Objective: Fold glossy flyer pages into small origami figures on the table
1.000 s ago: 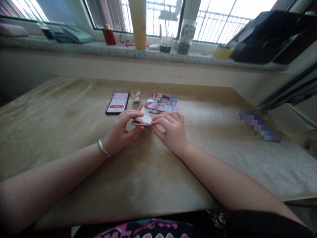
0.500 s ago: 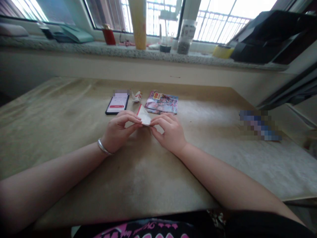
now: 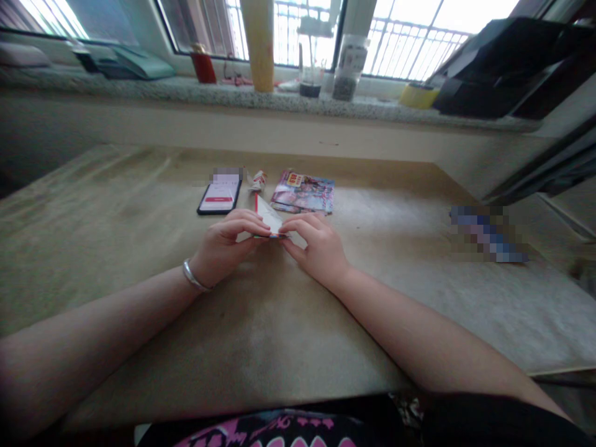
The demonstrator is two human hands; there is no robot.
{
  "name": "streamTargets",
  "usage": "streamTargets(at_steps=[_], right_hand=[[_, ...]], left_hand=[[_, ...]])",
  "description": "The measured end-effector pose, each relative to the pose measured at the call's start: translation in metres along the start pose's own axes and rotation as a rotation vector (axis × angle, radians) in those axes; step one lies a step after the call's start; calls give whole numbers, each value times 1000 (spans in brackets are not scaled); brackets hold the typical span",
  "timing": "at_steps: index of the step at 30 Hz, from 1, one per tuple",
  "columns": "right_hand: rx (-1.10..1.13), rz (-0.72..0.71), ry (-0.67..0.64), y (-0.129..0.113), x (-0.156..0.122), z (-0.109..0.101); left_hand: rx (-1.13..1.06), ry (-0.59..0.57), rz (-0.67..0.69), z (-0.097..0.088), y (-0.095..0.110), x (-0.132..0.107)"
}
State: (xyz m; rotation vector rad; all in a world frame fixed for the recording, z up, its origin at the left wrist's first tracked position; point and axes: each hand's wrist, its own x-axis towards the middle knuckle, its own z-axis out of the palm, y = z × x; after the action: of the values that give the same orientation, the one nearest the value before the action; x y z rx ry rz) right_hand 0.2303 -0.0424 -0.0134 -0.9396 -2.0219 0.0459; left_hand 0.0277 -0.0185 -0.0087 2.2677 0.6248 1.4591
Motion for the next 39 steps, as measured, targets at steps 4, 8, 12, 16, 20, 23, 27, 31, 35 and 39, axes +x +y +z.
streamTargets(at_steps=[4,8,12,16,20,23,27,31,35,39], right_hand=[[27,-80,33,-1,1,-2],[21,-131,51,-4,3,-3],[16,-147,3,-1,4,-2],[44,-141,35,1,4,0],[57,-134,73,1,3,-2],[66,-147,84,-1,4,-4],[68,-151,96,-2,4,-7],[86,-123,90,-4,4,-8],[89,-113,99,-4,4,-7],[81,-117,109,-5,4,-7]], left_hand=[[-24,-1,-45,0,5,0],[-42,-2,-81,1,6,-2],[-105,-7,-163,3,3,-5],[-89,-15,-147,2,3,-5],[-8,-20,-64,0,4,-3],[15,3,-34,-1,4,-1],[8,40,-38,0,4,-1],[2,50,-44,0,4,-1],[-2,52,-46,0,5,-1],[2,44,-39,-1,5,-1]])
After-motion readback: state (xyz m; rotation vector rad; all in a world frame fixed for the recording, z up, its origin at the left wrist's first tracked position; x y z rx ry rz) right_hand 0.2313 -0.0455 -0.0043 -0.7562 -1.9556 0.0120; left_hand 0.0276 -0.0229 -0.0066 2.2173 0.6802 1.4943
